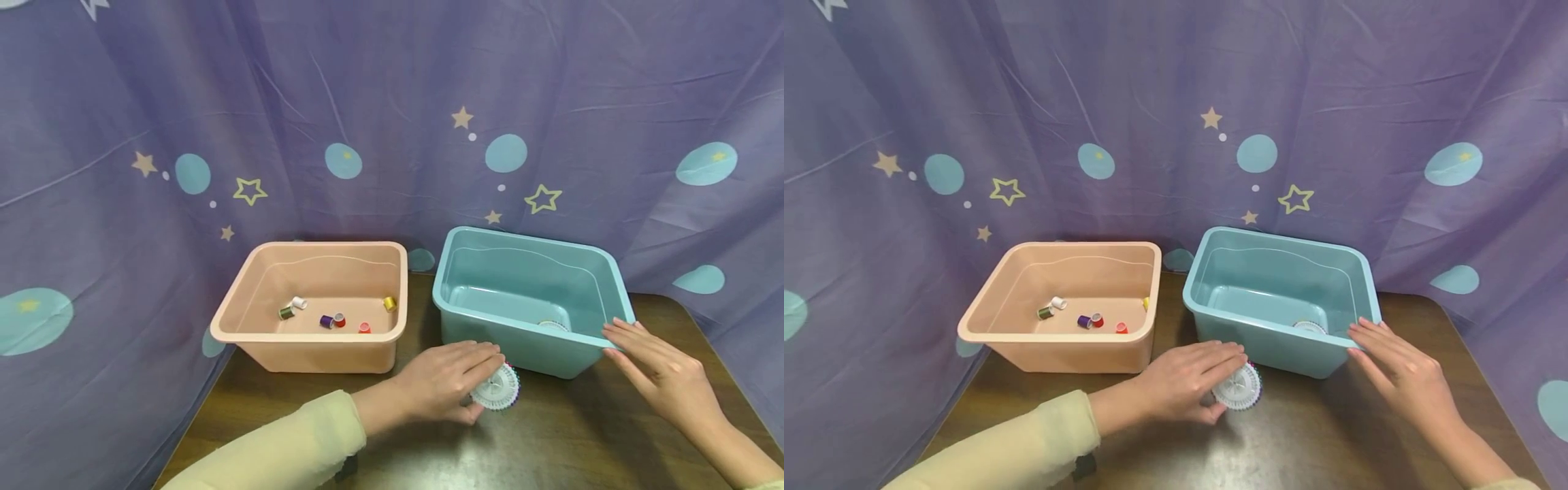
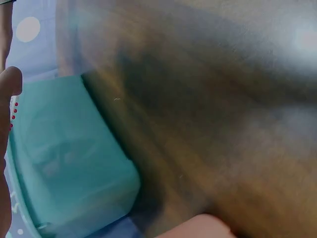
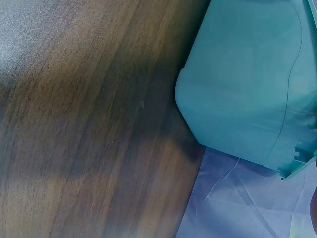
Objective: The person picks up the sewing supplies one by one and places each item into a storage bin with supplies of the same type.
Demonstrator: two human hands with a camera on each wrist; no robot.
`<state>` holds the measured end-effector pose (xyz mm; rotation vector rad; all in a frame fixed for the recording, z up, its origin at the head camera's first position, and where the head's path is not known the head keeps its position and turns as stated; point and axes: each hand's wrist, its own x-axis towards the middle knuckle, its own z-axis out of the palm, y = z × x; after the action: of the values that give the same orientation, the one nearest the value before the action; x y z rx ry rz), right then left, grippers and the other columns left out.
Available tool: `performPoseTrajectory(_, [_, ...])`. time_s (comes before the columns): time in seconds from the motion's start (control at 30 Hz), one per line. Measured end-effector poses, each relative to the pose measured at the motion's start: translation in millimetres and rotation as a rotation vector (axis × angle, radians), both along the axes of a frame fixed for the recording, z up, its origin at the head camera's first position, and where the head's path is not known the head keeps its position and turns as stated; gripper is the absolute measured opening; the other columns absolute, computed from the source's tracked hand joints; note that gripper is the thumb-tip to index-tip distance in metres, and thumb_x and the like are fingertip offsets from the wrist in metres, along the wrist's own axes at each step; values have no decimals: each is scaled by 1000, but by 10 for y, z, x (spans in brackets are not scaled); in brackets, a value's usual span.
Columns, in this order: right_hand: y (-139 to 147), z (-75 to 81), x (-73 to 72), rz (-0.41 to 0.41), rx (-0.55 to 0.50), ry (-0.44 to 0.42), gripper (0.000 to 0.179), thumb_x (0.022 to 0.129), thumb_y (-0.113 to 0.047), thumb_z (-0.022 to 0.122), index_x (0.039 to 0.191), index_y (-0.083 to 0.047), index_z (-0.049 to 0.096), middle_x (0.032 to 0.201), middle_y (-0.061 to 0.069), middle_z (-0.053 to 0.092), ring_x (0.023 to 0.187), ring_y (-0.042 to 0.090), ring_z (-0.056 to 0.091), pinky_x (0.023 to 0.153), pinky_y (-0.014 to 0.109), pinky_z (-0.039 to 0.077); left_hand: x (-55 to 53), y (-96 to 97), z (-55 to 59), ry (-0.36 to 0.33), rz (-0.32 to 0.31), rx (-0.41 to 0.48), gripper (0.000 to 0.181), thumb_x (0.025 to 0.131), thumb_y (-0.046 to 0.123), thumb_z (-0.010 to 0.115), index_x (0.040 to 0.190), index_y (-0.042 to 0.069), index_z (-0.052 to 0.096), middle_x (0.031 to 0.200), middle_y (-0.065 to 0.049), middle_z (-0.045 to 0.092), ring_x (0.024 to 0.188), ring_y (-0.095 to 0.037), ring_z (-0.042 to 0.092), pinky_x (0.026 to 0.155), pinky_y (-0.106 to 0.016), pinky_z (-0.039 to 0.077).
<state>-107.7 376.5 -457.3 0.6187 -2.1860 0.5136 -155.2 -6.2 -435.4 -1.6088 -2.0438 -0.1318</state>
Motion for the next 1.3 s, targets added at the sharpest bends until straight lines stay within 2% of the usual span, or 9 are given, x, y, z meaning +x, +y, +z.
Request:
performPoseTrajectory(0.33, [17, -9, -7, -2, 10, -3, 52, 107, -58, 56, 124, -15, 81, 137, -8, 71, 140, -3, 54, 120, 15, 35, -144, 41, 334, -9, -12, 1, 76, 81, 41, 82, 143, 2, 61, 143, -8, 67, 134, -18, 64, 122, -26, 41])
performPoseTrajectory(0.6, [33, -11, -8, -2, 21, -5, 53, 107, -58, 55, 126, -16, 81, 138, -9, 71, 141, -2, 53, 120, 14, 34, -294, 89, 545, -59, -2, -41, 75, 83, 37, 83, 145, 4, 58, 143, -6, 65, 132, -19, 64, 123, -25, 38])
performPoseTrajectory(0.8, [38, -5, -11, -12, 29, -8, 53, 107, -59, 55, 126, -17, 81, 137, -8, 72, 141, -3, 52, 120, 13, 34, -434, 170, 700, -130, 51, -107, 75, 87, 39, 81, 148, 5, 56, 149, -6, 62, 136, -18, 61, 119, -26, 44])
performPoseTrajectory(1.03, [37, -5, -9, -14, 33, -9, 52, 108, -58, 54, 126, -17, 81, 138, -10, 71, 141, -4, 52, 120, 13, 34, -616, 302, 847, -153, 123, -173, 79, 89, 42, 79, 154, 6, 54, 155, -6, 59, 140, -18, 59, 118, -28, 46])
performPoseTrajectory(1.13, [32, -4, -4, -13, 32, -8, 51, 108, -58, 55, 125, -17, 81, 138, -11, 70, 141, -4, 53, 120, 14, 34, -689, 357, 903, -195, 145, -196, 80, 89, 43, 79, 155, 7, 52, 157, -6, 58, 141, -19, 58, 118, -29, 46])
performPoseTrajectory(1.3, [20, 9, -7, -4, 26, -3, 51, 108, -57, 56, 125, -15, 81, 134, -4, 74, 140, -3, 54, 120, 15, 35, -825, 456, 987, -277, 191, -231, 82, 91, 44, 80, 157, 9, 49, 158, -5, 56, 139, -18, 60, 114, -30, 49])
